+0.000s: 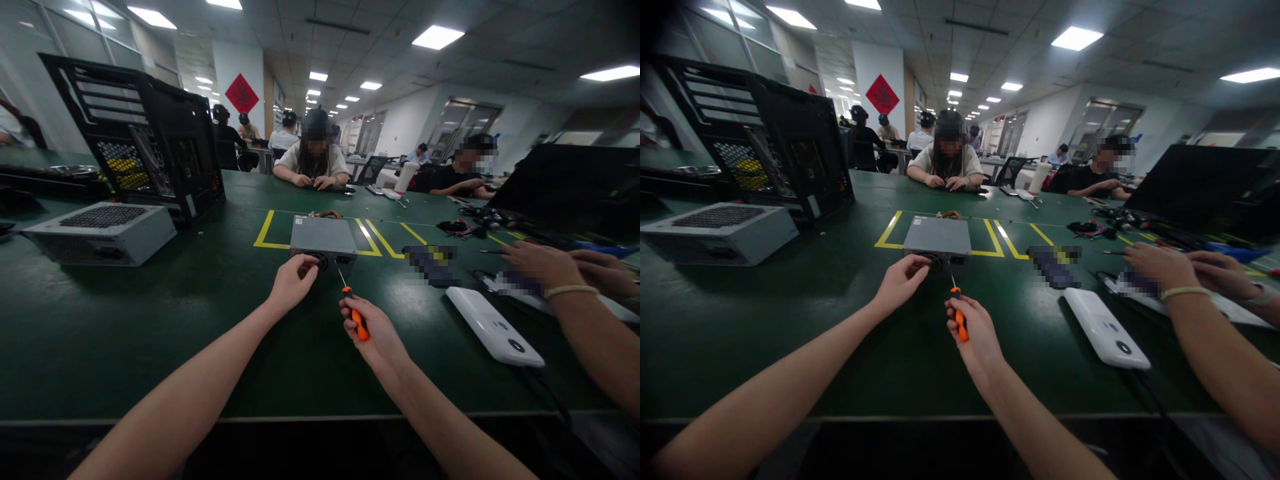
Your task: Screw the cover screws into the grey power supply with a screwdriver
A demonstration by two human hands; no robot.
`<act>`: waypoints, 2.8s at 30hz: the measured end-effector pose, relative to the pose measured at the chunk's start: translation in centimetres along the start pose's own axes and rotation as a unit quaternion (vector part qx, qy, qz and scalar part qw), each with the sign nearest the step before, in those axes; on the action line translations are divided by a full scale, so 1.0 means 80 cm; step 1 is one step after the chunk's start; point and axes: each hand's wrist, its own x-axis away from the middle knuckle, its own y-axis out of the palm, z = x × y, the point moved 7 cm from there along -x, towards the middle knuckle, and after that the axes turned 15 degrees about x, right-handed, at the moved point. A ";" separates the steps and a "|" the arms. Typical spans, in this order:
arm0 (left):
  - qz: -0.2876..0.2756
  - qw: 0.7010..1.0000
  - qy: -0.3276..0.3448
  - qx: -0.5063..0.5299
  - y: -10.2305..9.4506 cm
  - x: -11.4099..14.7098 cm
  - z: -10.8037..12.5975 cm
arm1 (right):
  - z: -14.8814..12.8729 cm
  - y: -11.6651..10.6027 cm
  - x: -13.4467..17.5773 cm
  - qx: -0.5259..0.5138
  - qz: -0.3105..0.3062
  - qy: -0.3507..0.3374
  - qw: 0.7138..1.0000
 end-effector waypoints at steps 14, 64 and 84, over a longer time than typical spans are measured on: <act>0.014 0.912 0.167 -0.374 -0.009 -0.002 0.039 | 0.006 0.003 -0.005 0.023 -0.025 0.017 0.999; -0.051 0.878 0.199 -0.432 0.032 0.012 0.041 | 0.010 0.026 -0.001 -0.017 -0.117 0.060 0.991; -0.044 0.869 0.206 -0.449 0.032 0.011 0.038 | 0.011 0.025 0.000 -0.017 -0.113 0.076 0.991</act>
